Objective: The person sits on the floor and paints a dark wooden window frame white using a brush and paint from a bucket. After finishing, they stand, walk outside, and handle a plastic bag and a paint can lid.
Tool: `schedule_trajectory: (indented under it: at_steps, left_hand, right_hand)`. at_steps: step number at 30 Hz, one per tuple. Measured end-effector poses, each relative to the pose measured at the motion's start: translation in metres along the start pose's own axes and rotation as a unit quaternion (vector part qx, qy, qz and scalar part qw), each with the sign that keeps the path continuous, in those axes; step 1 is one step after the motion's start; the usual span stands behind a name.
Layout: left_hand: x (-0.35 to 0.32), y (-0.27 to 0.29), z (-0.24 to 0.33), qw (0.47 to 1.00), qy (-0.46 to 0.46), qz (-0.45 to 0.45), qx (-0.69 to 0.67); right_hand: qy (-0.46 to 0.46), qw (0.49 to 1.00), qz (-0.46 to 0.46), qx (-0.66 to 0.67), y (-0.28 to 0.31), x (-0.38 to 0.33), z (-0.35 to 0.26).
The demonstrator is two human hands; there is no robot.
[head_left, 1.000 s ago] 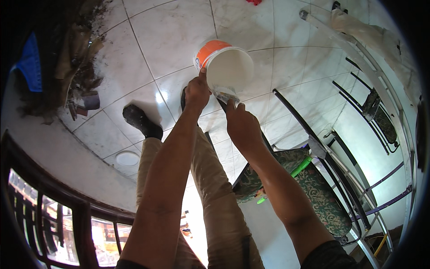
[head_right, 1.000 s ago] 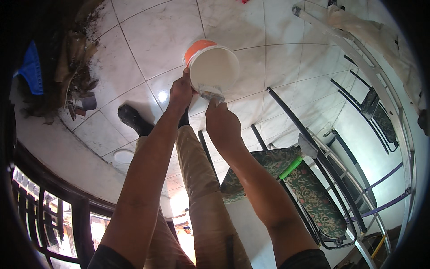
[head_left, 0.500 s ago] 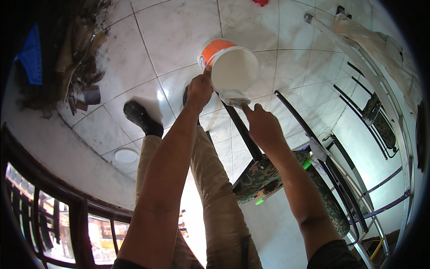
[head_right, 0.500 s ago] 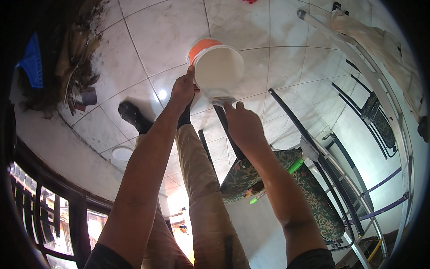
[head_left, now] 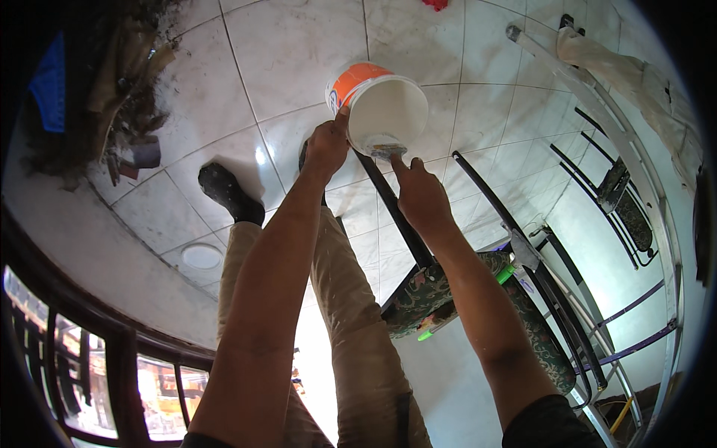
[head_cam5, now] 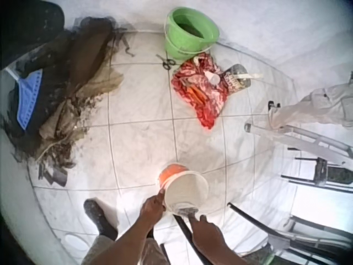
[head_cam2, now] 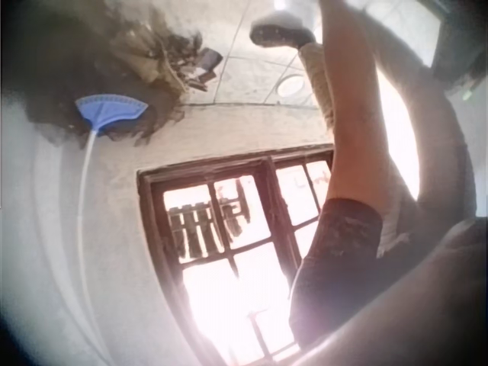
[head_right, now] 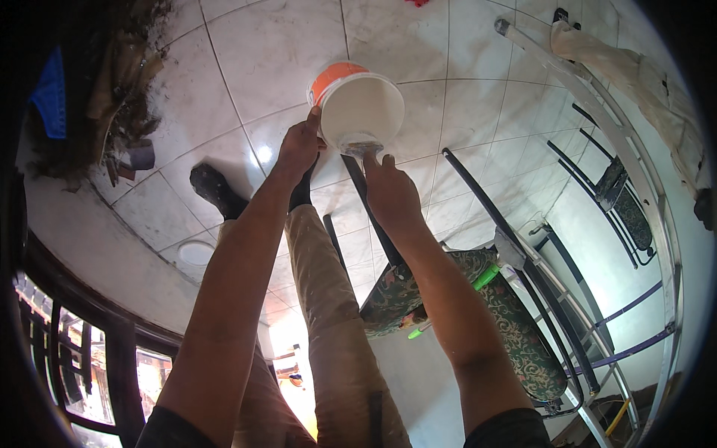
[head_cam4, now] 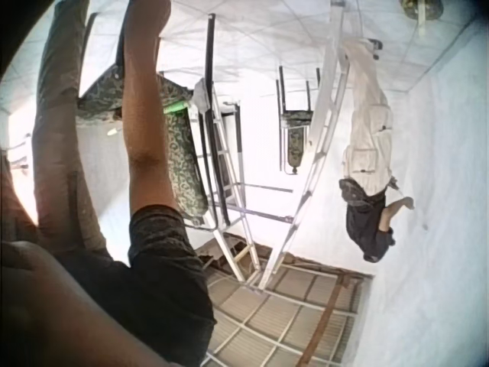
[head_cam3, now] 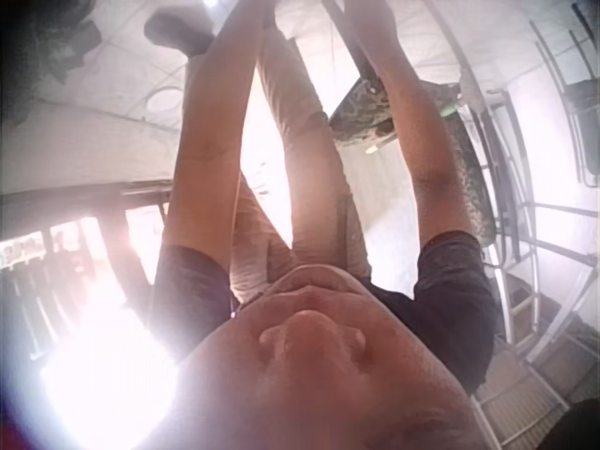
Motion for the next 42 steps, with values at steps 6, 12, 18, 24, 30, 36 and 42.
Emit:
schedule_trajectory:
  at_steps: [6, 12, 18, 24, 30, 36, 42]
  left_hand:
    - [-0.004, -0.003, 0.003, 0.999, 0.008, 0.041, 0.016]
    - [-0.004, -0.004, 0.003, 0.999, 0.031, 0.039, 0.009]
    - [-0.008, -0.002, 0.004, 0.999, -0.011, 0.04, -0.006]
    - [-0.009, -0.001, 0.007, 0.999, 0.017, 0.022, -0.018]
    - [0.001, 0.0, 0.0, 1.0, -0.015, 0.012, -0.008]
    - [0.007, 0.005, -0.007, 1.0, -0.013, 0.011, 0.009]
    - [-0.001, 0.011, 0.005, 0.997, -0.024, 0.026, 0.062]
  right_hand:
    - [0.033, 0.999, -0.016, -0.018, 0.01, -0.014, 0.007]
    - [0.105, 0.992, -0.011, -0.069, 0.025, -0.023, 0.028]
    - [0.055, 0.997, -0.041, 0.047, 0.066, -0.042, 0.028]
    - [-0.027, 0.922, 0.104, 0.372, 0.033, -0.021, 0.032]
    - [-0.341, 0.575, -0.011, 0.744, -0.001, 0.001, -0.017]
    - [-0.408, 0.47, -0.044, 0.782, -0.012, -0.024, -0.021]
    - [-0.413, 0.491, -0.081, 0.763, 0.002, -0.055, -0.025]
Point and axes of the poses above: each hand's wrist, its own x-axis towards the middle knuckle, its own y-axis out of the back of the hand, z = x × y, the point moved 2 cm from there along x, towards the middle knuckle, and after that the axes turned 2 degrees about -z, right-handed, at the moved point
